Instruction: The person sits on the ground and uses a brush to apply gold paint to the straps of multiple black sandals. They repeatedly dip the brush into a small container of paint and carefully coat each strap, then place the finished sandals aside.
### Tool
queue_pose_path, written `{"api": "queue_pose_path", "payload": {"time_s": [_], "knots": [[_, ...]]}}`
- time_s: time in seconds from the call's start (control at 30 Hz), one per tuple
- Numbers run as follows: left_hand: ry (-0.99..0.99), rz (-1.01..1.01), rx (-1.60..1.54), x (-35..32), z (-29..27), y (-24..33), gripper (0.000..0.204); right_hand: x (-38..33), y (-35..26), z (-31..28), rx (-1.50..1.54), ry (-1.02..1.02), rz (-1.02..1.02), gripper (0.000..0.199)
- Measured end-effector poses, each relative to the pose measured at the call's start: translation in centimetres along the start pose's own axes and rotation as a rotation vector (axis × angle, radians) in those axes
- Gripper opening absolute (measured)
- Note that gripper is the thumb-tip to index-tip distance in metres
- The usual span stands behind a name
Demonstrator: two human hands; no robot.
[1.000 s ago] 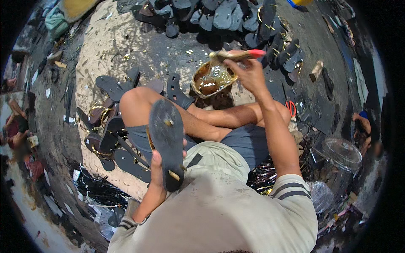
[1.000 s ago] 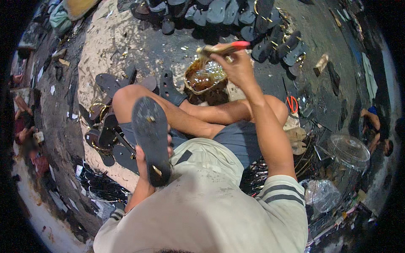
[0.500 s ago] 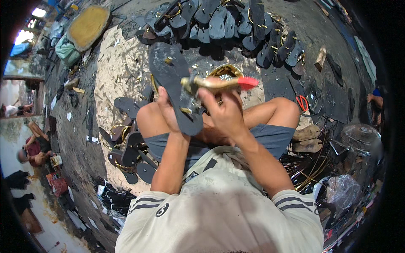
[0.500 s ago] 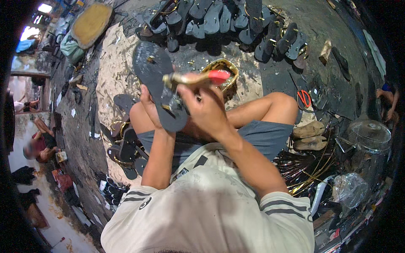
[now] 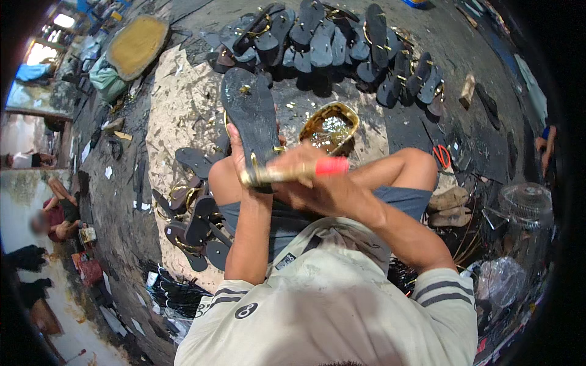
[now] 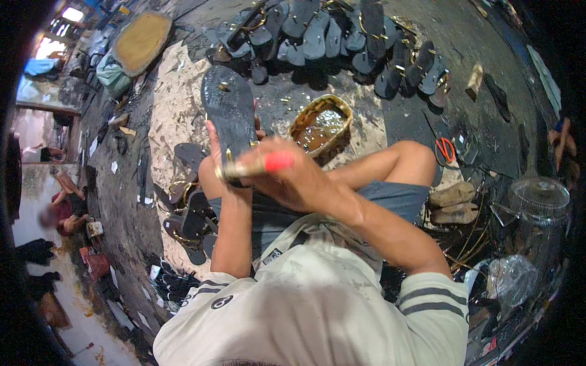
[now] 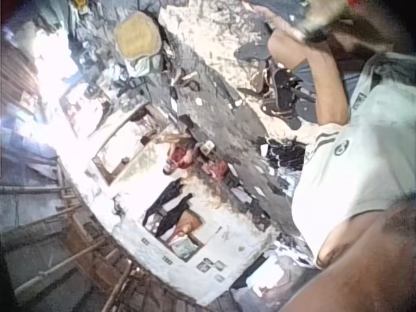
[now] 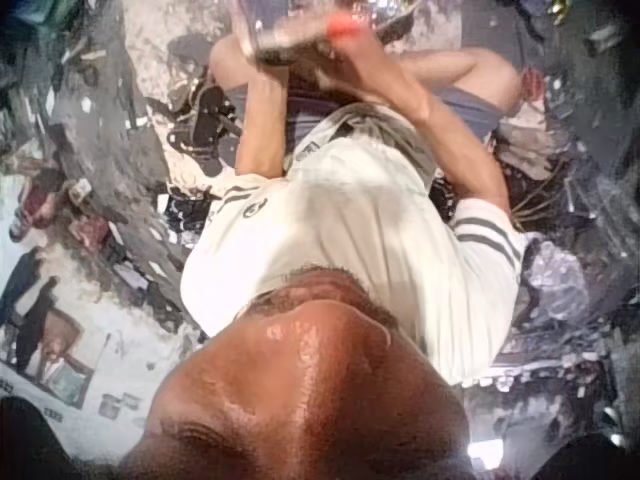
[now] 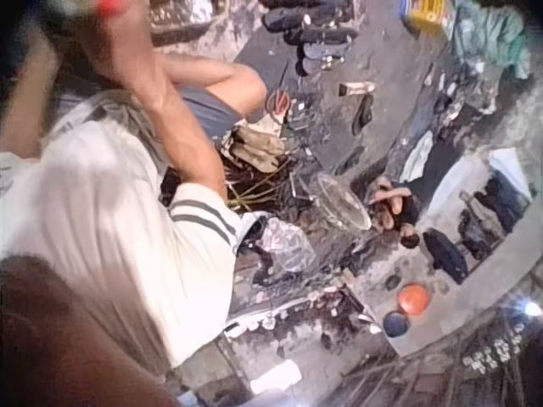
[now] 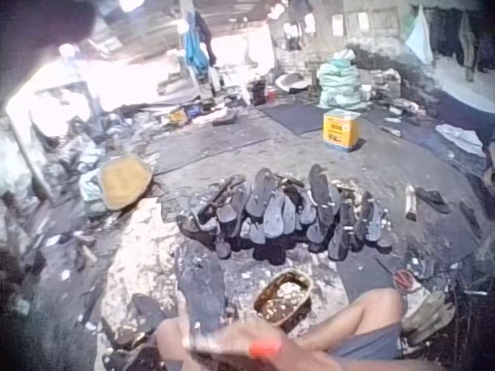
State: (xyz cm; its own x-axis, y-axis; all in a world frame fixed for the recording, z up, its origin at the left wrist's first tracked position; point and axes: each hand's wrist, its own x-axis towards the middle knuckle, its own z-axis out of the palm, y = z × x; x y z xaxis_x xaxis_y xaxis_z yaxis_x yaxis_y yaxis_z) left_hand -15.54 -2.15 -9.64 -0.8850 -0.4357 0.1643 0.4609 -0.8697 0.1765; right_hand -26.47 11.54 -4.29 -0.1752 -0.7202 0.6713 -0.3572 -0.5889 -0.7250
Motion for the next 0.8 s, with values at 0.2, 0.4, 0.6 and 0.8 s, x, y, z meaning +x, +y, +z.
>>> {"api": "queue_pose_path", "payload": {"time_s": [0.2, 0.4, 0.6, 0.8], "knots": [[0.222, 0.121, -0.178, -0.9, 1.4, -4.4, 0.055, 4.5, 1.4, -4.4, -0.424, -0.106, -0.04, 0.023], [0.141, -0.111, 0.163, 2.4, -1.1, -3.1, 0.052, -3.1, -0.6, -5.5, -0.151, -0.133, 0.217, 0.028], [0.508, -0.427, 0.177, 9.5, -1.1, -14.7, 0.047, -6.8, -8.4, -14.9, -0.059, 0.845, 0.479, 0.032], [0.378, -0.53, 0.247, 25.7, -1.3, -21.1, 0.064, -6.5, -11.0, -17.7, -0.18, 0.902, 0.292, 0.039]]}}
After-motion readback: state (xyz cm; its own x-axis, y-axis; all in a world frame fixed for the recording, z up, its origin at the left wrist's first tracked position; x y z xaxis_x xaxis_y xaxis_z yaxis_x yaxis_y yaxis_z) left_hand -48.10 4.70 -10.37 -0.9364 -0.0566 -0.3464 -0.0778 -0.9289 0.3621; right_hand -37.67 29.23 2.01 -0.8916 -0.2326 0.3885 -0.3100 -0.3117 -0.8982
